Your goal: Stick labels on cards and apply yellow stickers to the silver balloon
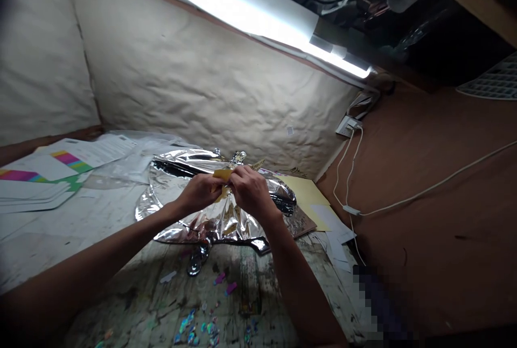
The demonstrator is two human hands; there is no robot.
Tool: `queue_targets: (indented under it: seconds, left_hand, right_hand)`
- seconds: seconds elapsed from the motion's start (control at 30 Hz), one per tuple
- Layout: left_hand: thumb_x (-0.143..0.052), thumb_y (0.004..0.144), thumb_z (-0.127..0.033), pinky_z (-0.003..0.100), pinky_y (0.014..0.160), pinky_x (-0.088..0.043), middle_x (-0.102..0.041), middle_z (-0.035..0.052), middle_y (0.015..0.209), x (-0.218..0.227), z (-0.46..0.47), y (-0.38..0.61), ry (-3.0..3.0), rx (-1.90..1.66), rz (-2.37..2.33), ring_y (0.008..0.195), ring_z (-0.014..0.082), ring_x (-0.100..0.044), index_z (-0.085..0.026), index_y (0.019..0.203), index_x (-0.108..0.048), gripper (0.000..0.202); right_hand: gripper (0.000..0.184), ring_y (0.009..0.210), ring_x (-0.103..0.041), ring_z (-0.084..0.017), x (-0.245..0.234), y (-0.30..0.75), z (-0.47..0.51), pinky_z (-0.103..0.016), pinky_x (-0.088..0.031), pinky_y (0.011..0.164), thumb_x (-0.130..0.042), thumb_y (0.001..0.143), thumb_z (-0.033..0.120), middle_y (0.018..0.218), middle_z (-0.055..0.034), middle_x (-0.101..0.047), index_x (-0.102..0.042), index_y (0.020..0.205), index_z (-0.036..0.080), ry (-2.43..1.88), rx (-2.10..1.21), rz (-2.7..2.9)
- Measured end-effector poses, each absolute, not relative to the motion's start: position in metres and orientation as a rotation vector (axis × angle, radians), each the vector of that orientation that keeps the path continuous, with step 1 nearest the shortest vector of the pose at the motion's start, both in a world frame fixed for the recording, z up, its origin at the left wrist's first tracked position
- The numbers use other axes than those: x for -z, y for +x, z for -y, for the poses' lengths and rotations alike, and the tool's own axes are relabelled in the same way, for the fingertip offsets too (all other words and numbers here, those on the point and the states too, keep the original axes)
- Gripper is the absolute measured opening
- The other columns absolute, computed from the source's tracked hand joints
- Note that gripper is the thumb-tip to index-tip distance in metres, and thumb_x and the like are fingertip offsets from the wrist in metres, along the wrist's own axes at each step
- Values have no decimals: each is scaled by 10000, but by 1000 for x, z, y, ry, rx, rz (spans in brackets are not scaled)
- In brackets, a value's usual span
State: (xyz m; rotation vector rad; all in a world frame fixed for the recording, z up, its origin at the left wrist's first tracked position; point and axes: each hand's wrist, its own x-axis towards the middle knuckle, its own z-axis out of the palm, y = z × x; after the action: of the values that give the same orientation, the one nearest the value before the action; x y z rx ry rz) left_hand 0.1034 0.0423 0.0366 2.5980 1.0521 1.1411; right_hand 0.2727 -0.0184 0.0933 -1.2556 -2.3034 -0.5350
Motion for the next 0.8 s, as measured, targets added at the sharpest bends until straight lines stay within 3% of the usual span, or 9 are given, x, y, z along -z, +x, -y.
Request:
queue_targets:
  seconds: [0.1, 0.2, 0.33, 0.43, 0.53, 0.8]
  left_hand:
    - [-542, 815, -205, 265, 671, -456, -736, 75, 844, -37, -42, 102, 2579, -1198, -1112, 710, 181, -645, -230, 1033, -760, 309]
    - [-503, 859, -210, 273, 742, -484, -724, 97, 1026, -37, -47, 99, 2554, -1253, -1206, 791, 185, -657, -223, 1182, -695, 376]
    - [-526, 843, -209, 291, 797, -505, -727, 92, 1023, -25, -64, 94, 2463, -1245, -1239, 814, 193, -662, -223, 1210, -677, 397]
    - [-557, 818, -191, 305, 854, -506, -737, 68, 1029, -3, -76, 91, 2273, -1256, -1135, 859, 201, -673, -233, 1176, -697, 387]
    - [-584, 791, -182, 318, 914, -497, -724, 71, 1103, 22, -84, 88, 2028, -1264, -1124, 956, 223, -676, -206, 1138, -717, 373]
    - [-578, 799, -211, 320, 906, -520, -713, 99, 1127, 40, -95, 83, 1814, -1256, -1220, 985, 227, -673, -153, 1118, -724, 356]
  right_hand:
    - [91, 955, -574, -234, -88, 272, 26, -345, -475, 820, -573, 880, 187, 943, -95, -640, -664, 875, 192, -1288, 366, 2109]
    - [114, 932, -615, -220, -61, 266, 39, -333, -511, 798, -583, 866, 264, 953, -85, -651, -667, 846, 188, -1277, -114, 1749]
    - [159, 993, -647, -259, -1, 252, 58, -367, -537, 802, -669, 774, 333, 1053, -114, -676, -693, 757, 177, -1324, -681, 1399]
    - [120, 1187, -562, -291, 33, 241, 67, -415, -486, 936, -697, 736, 299, 1150, -137, -654, -722, 729, 182, -1425, -696, 1371]
    - [109, 1258, -511, -285, 47, 233, 70, -433, -430, 1018, -685, 751, 282, 1194, -138, -641, -736, 734, 187, -1510, -617, 1393]
    - [180, 1185, -567, -318, 51, 224, 71, -441, -513, 915, -704, 746, 348, 1231, -159, -629, -747, 755, 173, -1510, -578, 1287]
